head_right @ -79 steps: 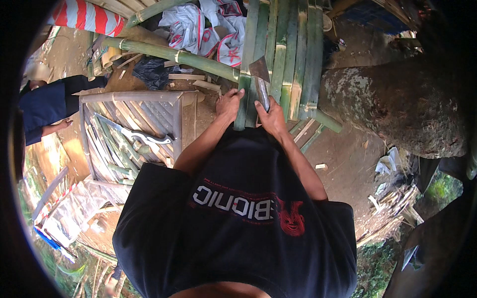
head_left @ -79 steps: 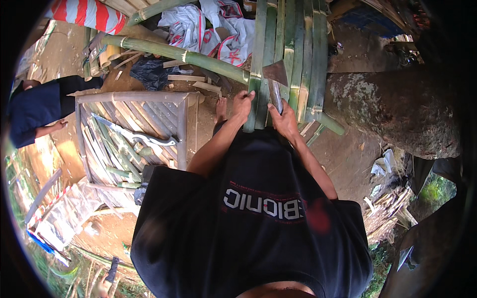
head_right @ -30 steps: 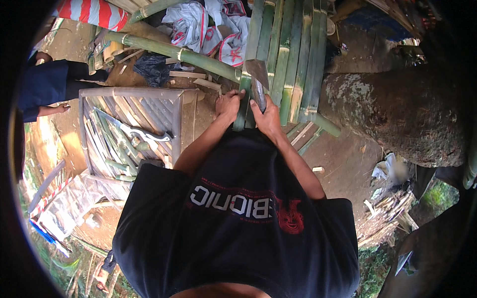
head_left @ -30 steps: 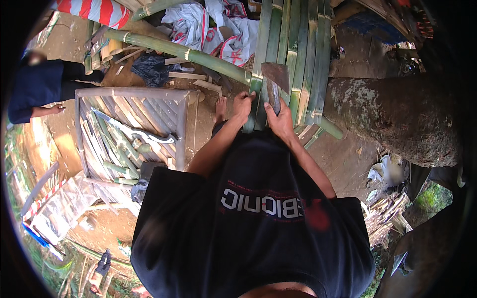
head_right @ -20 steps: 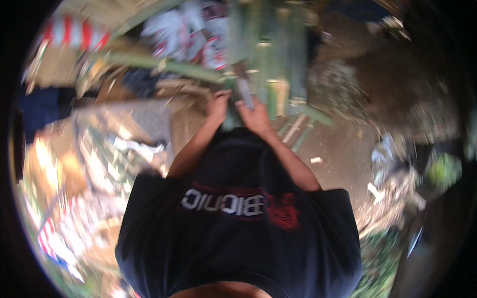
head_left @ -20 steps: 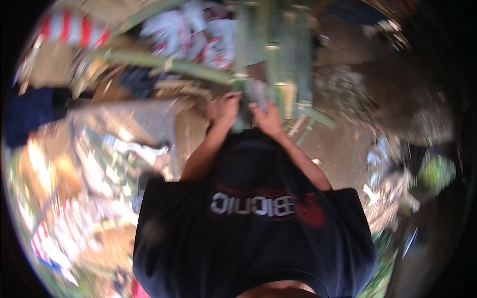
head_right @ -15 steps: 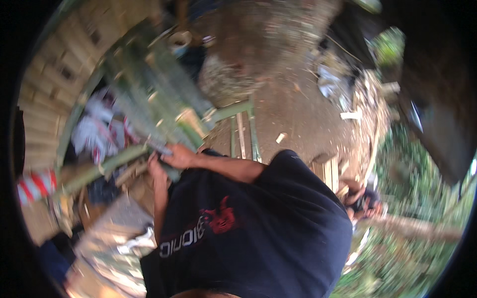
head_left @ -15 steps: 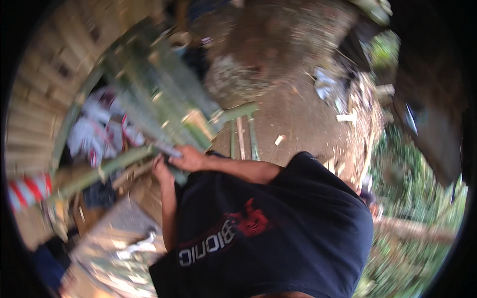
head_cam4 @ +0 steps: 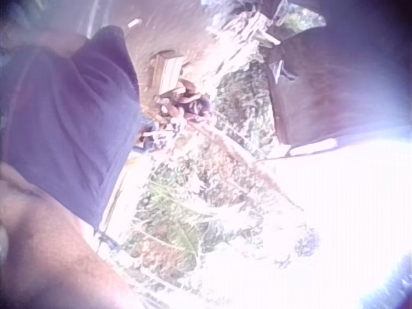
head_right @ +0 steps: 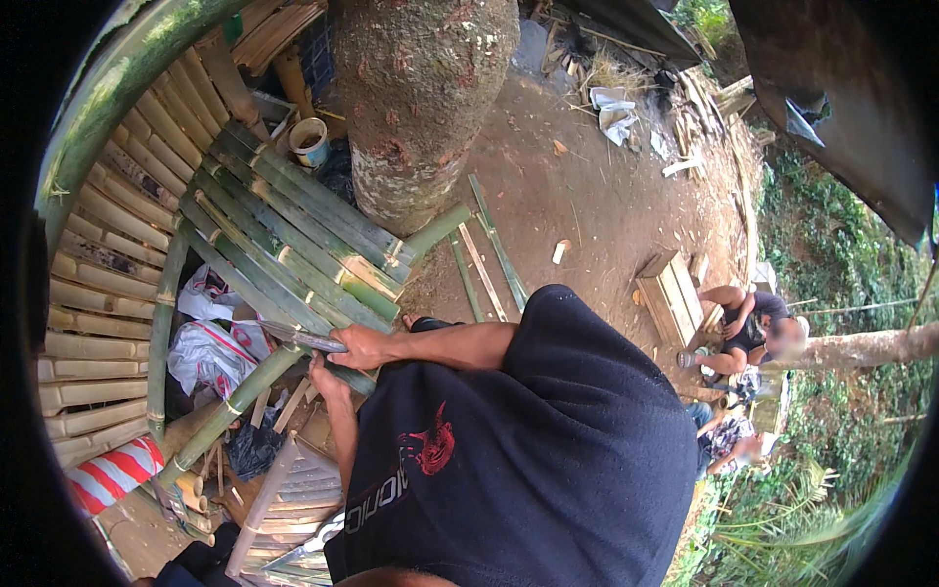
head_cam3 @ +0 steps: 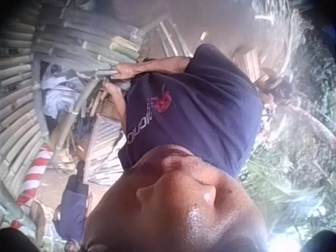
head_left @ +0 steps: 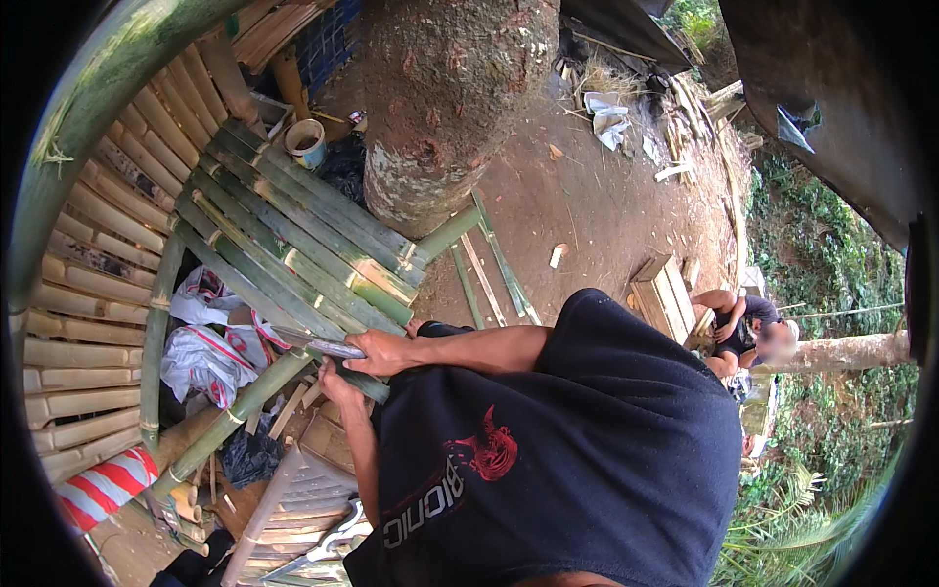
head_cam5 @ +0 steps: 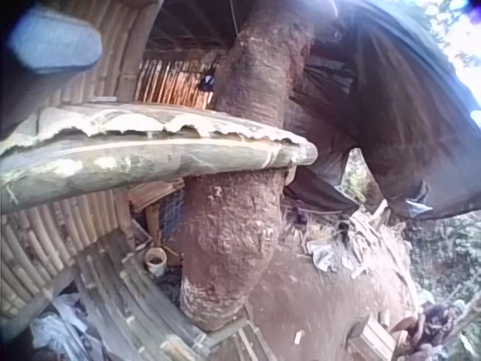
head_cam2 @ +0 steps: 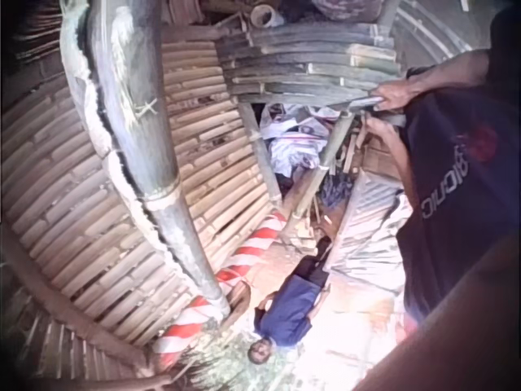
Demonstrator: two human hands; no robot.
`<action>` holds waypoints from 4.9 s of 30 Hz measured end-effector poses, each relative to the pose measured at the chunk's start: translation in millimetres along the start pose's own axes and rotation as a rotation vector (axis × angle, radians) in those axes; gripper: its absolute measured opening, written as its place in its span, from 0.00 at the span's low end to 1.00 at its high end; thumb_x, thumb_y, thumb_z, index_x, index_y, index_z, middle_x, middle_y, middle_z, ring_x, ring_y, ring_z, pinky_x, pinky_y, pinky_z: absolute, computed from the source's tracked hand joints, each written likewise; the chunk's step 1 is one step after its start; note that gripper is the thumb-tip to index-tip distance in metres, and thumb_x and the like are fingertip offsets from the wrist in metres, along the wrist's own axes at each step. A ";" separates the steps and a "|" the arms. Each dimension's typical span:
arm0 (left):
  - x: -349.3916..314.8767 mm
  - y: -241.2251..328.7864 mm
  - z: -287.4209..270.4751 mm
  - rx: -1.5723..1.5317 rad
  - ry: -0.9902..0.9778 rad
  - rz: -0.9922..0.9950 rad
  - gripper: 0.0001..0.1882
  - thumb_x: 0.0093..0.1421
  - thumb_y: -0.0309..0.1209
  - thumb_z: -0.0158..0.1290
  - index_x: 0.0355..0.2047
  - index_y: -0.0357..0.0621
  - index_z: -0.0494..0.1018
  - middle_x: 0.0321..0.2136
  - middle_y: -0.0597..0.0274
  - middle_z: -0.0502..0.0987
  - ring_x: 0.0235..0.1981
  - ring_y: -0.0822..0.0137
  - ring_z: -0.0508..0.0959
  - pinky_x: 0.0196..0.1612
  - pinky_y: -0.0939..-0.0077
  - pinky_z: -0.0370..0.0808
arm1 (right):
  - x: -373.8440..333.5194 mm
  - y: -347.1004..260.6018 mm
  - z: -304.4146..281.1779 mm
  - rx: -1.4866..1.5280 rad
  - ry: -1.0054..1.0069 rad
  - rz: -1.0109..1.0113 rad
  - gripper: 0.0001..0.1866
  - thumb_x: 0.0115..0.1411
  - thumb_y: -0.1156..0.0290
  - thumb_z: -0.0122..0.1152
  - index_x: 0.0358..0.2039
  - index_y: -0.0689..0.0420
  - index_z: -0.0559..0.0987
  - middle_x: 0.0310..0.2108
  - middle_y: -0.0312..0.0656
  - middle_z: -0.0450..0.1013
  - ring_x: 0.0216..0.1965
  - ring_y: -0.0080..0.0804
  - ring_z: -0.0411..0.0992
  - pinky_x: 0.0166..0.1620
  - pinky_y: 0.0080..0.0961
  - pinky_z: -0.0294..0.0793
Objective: The person uses a machete to split a long bamboo pole into smaller strips on a wooden workbench. They then use a hand saw to cut the bamboo strips into shorter pieces.
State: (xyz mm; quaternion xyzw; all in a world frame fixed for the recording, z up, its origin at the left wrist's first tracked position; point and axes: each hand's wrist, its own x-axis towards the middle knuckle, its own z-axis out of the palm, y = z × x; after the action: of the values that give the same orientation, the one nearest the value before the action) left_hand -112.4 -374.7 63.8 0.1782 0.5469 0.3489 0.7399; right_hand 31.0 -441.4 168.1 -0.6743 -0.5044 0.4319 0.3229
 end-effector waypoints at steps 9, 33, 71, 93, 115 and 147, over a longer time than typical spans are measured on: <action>8.0 -10.8 -0.5 -0.072 -0.205 0.003 0.17 0.63 0.30 0.47 0.48 0.29 0.69 0.45 0.47 0.73 0.44 0.55 0.76 0.49 0.61 0.74 | 3.1 9.8 -10.3 -0.090 0.038 -0.016 0.20 0.58 0.55 0.58 0.38 0.62 0.74 0.26 0.58 0.74 0.31 0.58 0.74 0.36 0.46 0.73; -39.8 34.0 25.4 0.514 0.311 -0.035 0.20 0.56 0.49 0.60 0.38 0.46 0.79 0.36 0.61 0.80 0.42 0.65 0.75 0.48 0.68 0.68 | 30.4 -21.7 -12.2 -0.222 0.079 0.018 0.28 0.62 0.50 0.57 0.39 0.69 0.73 0.27 0.65 0.74 0.33 0.62 0.76 0.34 0.45 0.74; -24.5 17.2 8.7 0.595 0.301 -0.037 0.21 0.55 0.53 0.58 0.35 0.51 0.81 0.35 0.61 0.82 0.41 0.64 0.78 0.48 0.70 0.68 | 34.1 -9.0 -11.0 -0.225 0.042 0.042 0.26 0.62 0.49 0.57 0.33 0.66 0.73 0.17 0.52 0.68 0.18 0.38 0.66 0.27 0.37 0.68; -39.2 37.4 18.3 0.665 0.290 -0.048 0.23 0.55 0.55 0.57 0.40 0.52 0.81 0.40 0.59 0.82 0.48 0.59 0.77 0.52 0.67 0.68 | 30.8 -8.1 -3.8 -0.180 -0.035 0.117 0.26 0.62 0.49 0.58 0.33 0.65 0.74 0.19 0.56 0.71 0.21 0.51 0.72 0.28 0.40 0.70; -39.0 35.4 24.4 0.682 0.328 -0.031 0.22 0.54 0.53 0.59 0.37 0.49 0.81 0.37 0.56 0.82 0.43 0.59 0.78 0.48 0.66 0.69 | 36.9 3.6 -7.4 -0.223 0.033 0.032 0.27 0.62 0.48 0.58 0.28 0.65 0.72 0.17 0.53 0.67 0.19 0.39 0.67 0.27 0.37 0.68; -40.3 28.3 21.2 0.615 0.317 -0.057 0.24 0.55 0.54 0.58 0.41 0.50 0.80 0.42 0.56 0.81 0.47 0.57 0.77 0.51 0.65 0.69 | 46.4 29.4 -8.6 -0.349 -0.060 -0.006 0.23 0.60 0.53 0.60 0.35 0.65 0.74 0.22 0.63 0.73 0.29 0.63 0.75 0.31 0.46 0.74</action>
State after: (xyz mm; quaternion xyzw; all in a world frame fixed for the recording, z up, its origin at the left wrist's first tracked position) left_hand -108.1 -381.3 116.9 0.3211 0.7392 0.1703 0.5670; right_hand 56.1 -405.2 134.2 -0.7054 -0.5833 0.3568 0.1868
